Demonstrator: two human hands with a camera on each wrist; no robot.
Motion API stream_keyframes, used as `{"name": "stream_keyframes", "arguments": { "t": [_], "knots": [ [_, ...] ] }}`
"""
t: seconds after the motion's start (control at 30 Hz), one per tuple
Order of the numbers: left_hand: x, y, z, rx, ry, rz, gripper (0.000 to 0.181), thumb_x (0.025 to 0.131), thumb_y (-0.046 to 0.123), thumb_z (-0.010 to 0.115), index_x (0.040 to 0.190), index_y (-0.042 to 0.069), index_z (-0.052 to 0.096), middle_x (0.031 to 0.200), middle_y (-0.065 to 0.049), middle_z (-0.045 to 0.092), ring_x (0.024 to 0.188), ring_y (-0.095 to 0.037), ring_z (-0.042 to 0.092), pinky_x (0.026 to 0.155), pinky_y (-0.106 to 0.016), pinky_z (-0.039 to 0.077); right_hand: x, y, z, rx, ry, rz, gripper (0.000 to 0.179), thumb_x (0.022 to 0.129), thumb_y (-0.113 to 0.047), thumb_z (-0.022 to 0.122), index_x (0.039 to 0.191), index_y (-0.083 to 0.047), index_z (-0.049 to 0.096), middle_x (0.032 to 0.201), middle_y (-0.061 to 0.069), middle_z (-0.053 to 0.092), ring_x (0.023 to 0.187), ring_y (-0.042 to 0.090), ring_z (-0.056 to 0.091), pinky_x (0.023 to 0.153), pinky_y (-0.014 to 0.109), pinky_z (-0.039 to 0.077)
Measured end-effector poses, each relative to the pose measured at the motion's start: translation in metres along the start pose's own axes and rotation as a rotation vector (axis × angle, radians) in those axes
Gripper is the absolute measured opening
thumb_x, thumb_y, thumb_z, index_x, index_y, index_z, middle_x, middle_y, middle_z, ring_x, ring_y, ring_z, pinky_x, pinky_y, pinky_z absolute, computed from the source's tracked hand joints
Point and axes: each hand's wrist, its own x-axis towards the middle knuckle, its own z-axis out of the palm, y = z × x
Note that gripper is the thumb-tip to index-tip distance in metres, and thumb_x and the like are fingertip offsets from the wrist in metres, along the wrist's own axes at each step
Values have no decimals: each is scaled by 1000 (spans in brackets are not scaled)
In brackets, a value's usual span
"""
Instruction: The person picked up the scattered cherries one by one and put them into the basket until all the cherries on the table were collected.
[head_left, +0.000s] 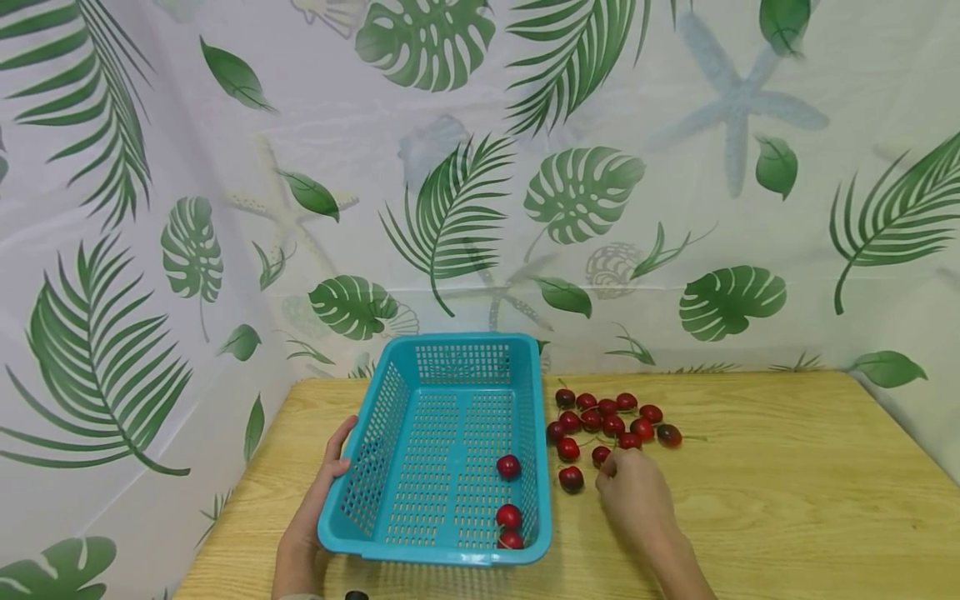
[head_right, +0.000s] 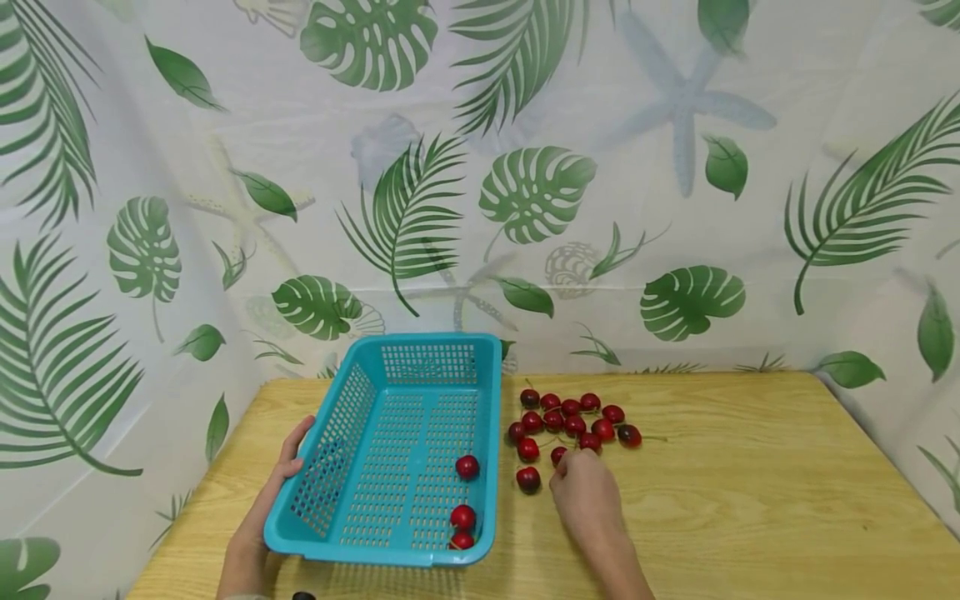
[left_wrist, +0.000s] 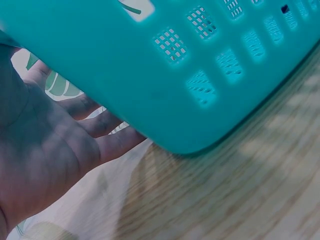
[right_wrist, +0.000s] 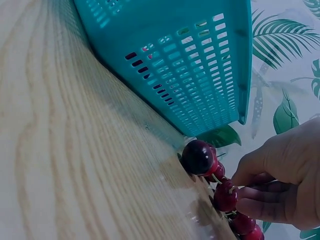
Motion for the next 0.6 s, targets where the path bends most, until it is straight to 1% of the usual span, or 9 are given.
{"name": "stream_keyframes", "arguments": {
  "t": [0.07, 0.13, 0.2, 0.27, 0.3, 0.37, 0.43, 0.53, 0.6],
  "knots": [
    [-1, -11, -7, -3, 5, 0, 66, 93, 10, 37, 145, 51, 36, 144, 30, 28, 125, 7, 40, 96, -19, 38, 0, 0, 0, 14, 9, 6, 9, 84, 1, 65, 76, -2, 69, 78, 9, 66, 65, 18, 57, 57, 33, 47],
    [-3, -31, -20, -12, 2, 25, 62, 93, 22, 46, 150, 44, 34, 148, 25, 26, 127, 3, 38, 97, -22, 38, 0, 0, -1, 29, 19, 8, 9, 85, 1, 65, 77, -2, 68, 78, 9, 65, 62, 17, 56, 55, 31, 46],
    [-4, -64, -42, -46, -31, 107, 63, 94, 22, 48, 154, 32, 33, 153, 15, 25, 131, -3, 38, 98, -24, 39, 0, -1, -3, 36, 33, -4, 8, 85, 2, 65, 77, -1, 68, 77, 9, 64, 62, 17, 56, 54, 30, 45],
    [-5, -88, -59, -66, -53, 150, 65, 95, 22, 50, 157, 25, 30, 157, 9, 24, 135, -9, 38, 100, -28, 39, 0, -2, -3, 35, 55, -22, 7, 83, 3, 66, 78, 1, 69, 77, 10, 65, 62, 17, 56, 54, 30, 45],
    [-6, -97, -66, -70, -61, 171, 66, 96, 21, 50, 157, 21, 28, 159, 4, 21, 137, -13, 37, 101, -30, 39, 0, -2, -4, 33, 65, -29, 6, 83, 3, 67, 78, 1, 69, 77, 10, 65, 63, 17, 56, 54, 30, 45],
    [-6, -112, -76, -101, -87, 207, 64, 97, 12, 44, 158, 17, 25, 162, 1, 21, 139, -16, 37, 102, -31, 40, 1, -2, -4, 26, 84, -43, 4, 82, 2, 68, 78, 2, 70, 76, 9, 65, 62, 16, 56, 54, 29, 45],
    [-8, -102, -70, -78, -53, 138, 68, 96, 22, 50, 158, 20, 24, 163, -1, 17, 139, -18, 37, 102, -34, 40, 1, -3, -4, 29, 100, -46, 3, 82, 2, 70, 78, 2, 70, 73, 9, 66, 60, 15, 56, 53, 28, 45],
    [-9, -86, -58, -74, -22, 60, 72, 93, 27, 53, 158, 25, 23, 162, -3, 15, 136, -19, 38, 99, -34, 41, 1, -3, -6, 50, 109, -32, 7, 81, 3, 70, 76, 1, 65, 69, 7, 64, 56, 14, 53, 50, 25, 42],
    [-9, -79, -53, -63, -14, 39, 76, 90, 33, 57, 158, 27, 23, 161, -3, 14, 135, -19, 37, 98, -35, 41, 1, -3, -6, 63, 116, -28, 11, 80, 5, 69, 74, -1, 62, 66, 6, 62, 54, 14, 51, 48, 24, 39]
  ]
}}
